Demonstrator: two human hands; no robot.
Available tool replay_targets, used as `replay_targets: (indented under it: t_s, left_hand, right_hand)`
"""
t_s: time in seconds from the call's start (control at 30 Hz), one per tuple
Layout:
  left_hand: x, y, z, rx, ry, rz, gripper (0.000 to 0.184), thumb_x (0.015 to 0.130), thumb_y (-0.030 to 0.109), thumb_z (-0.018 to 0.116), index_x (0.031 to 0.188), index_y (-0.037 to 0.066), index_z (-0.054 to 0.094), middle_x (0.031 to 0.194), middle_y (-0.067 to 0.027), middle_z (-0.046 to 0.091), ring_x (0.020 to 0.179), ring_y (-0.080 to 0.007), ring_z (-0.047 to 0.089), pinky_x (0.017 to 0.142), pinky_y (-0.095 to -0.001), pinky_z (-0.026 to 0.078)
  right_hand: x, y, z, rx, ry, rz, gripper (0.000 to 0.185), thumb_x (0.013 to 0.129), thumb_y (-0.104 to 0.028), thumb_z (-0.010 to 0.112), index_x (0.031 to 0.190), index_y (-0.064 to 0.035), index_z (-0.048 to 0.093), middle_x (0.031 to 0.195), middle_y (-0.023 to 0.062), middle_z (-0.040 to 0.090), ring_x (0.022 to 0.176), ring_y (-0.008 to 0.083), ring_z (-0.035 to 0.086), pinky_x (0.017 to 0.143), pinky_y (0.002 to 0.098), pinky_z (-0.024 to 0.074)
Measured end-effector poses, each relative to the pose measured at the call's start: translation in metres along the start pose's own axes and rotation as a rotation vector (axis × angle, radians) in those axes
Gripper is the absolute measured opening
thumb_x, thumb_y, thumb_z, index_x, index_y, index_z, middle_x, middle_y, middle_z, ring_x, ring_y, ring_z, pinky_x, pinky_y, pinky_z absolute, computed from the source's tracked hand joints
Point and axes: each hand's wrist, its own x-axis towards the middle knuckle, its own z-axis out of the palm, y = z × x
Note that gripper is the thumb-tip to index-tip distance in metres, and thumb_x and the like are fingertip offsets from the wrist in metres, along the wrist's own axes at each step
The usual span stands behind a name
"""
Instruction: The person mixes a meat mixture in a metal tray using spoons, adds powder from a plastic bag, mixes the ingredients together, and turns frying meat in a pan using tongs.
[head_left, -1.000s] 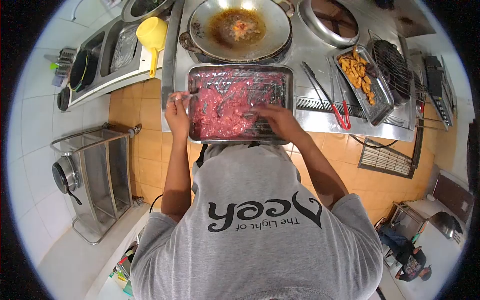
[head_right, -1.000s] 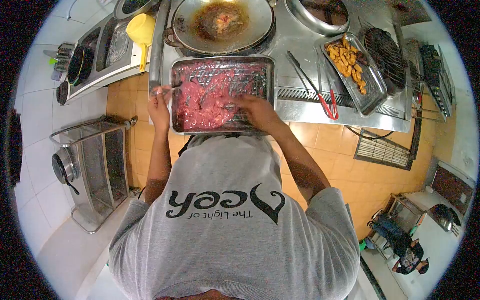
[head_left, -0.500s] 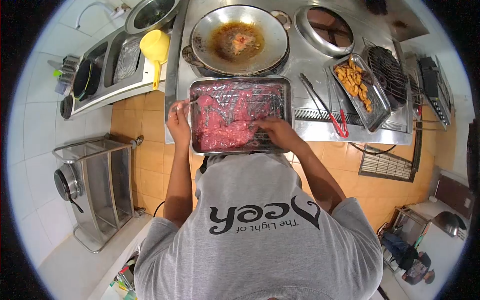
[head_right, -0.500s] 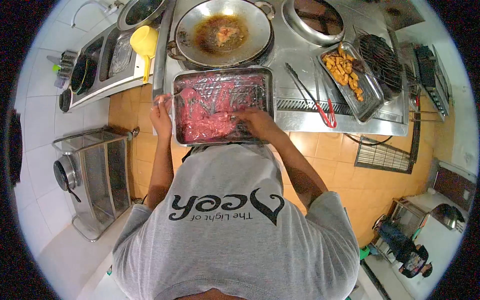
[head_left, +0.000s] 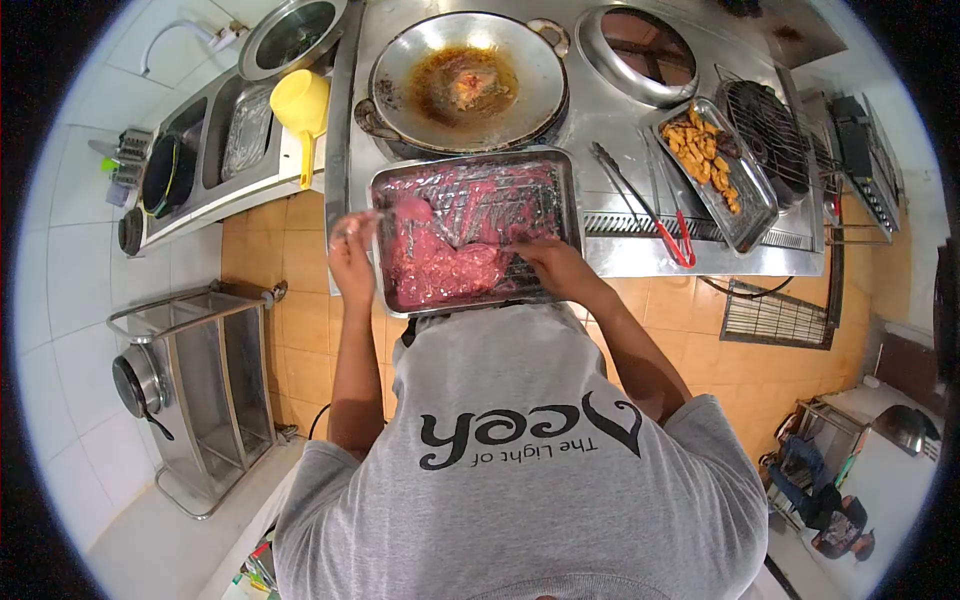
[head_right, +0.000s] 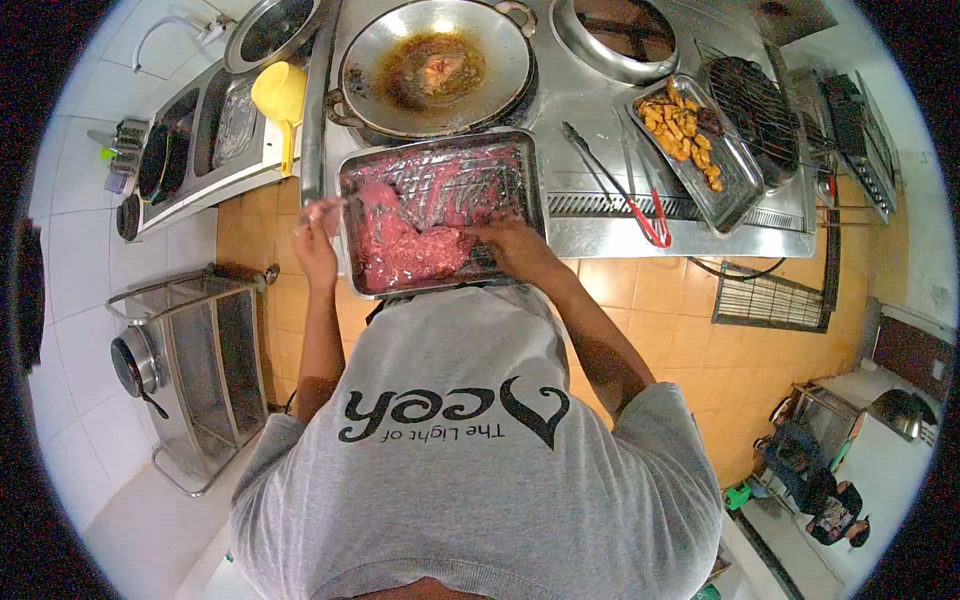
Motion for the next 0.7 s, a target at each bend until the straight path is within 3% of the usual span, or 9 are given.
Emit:
replay_targets:
  t_s: [0.07, 0.17, 0.27, 0.4, 0.5, 0.7]
  left_hand:
    - [0.013, 0.002, -0.011, 0.223, 0.051, 0.088, 0.023, 0.095, 0.013, 0.041, 0.096, -0.004, 0.056, 0.092, -0.0097, 0.062, 0.087, -0.015, 0.059, 0.078, -0.0263, 0.048]
    - [0.009, 0.021, -0.018, 0.571, -0.116, 0.098, 0.022, 0.095, 0.011, 0.04, 0.093, -0.004, 0.057, 0.095, -0.0095, 0.061, 0.087, -0.0154, 0.059, 0.081, -0.0275, 0.047]
    - [-0.011, 0.01, -0.026, 0.45, -0.228, 0.008, 0.021, 0.095, 0.011, 0.039, 0.096, -0.004, 0.055, 0.094, -0.0098, 0.06, 0.086, -0.0159, 0.06, 0.08, -0.0277, 0.048]
    - [-0.047, -0.007, -0.017, 0.104, -0.151, -0.179, 0.022, 0.096, 0.018, 0.04, 0.1, -0.001, 0.05, 0.091, -0.0101, 0.061, 0.08, -0.0147, 0.06, 0.075, -0.0261, 0.05]
    - [-0.06, -0.014, -0.01, 0.069, -0.097, -0.331, 0.024, 0.095, 0.02, 0.041, 0.1, -0.002, 0.049, 0.092, -0.01, 0.06, 0.08, -0.0143, 0.06, 0.074, -0.0262, 0.052]
    - [-0.054, -0.015, -0.003, -0.071, 0.018, -0.381, 0.025, 0.095, 0.024, 0.043, 0.098, 0.001, 0.049, 0.092, -0.0115, 0.061, 0.077, -0.0157, 0.062, 0.068, -0.0252, 0.052]
  right_hand:
    - [-0.004, -0.004, -0.013, 0.016, 0.005, 0.054, 0.037, 0.078, -0.001, 0.045, 0.112, -0.0113, 0.057, 0.104, 0.0167, 0.06, 0.094, 0.0344, 0.057, 0.084, 0.039, 0.0459]
    - [-0.01, -0.011, -0.039, -0.034, 0.059, 0.212, 0.037, 0.078, -0.002, 0.044, 0.112, -0.0111, 0.057, 0.103, 0.0162, 0.061, 0.094, 0.0329, 0.058, 0.082, 0.0397, 0.0467]
    - [-0.029, -0.009, -0.039, -0.161, 0.05, 0.345, 0.034, 0.08, -0.007, 0.043, 0.111, -0.0115, 0.057, 0.101, 0.0165, 0.061, 0.088, 0.0341, 0.06, 0.076, 0.0434, 0.0486]
    - [-0.037, -0.021, -0.013, -0.031, -0.115, 0.402, 0.03, 0.082, -0.01, 0.044, 0.109, -0.0078, 0.057, 0.093, 0.0211, 0.061, 0.085, 0.0385, 0.058, 0.074, 0.0466, 0.0474]
    - [-0.029, -0.027, 0.013, 0.153, -0.077, 0.395, 0.026, 0.084, -0.01, 0.046, 0.107, -0.0051, 0.059, 0.095, 0.0202, 0.061, 0.087, 0.0361, 0.059, 0.077, 0.0384, 0.0467]
    - [-0.007, -0.028, 0.022, 0.394, -0.03, 0.428, 0.026, 0.089, -0.011, 0.043, 0.11, -0.0037, 0.056, 0.099, 0.0195, 0.06, 0.092, 0.0312, 0.059, 0.081, 0.0343, 0.0439]
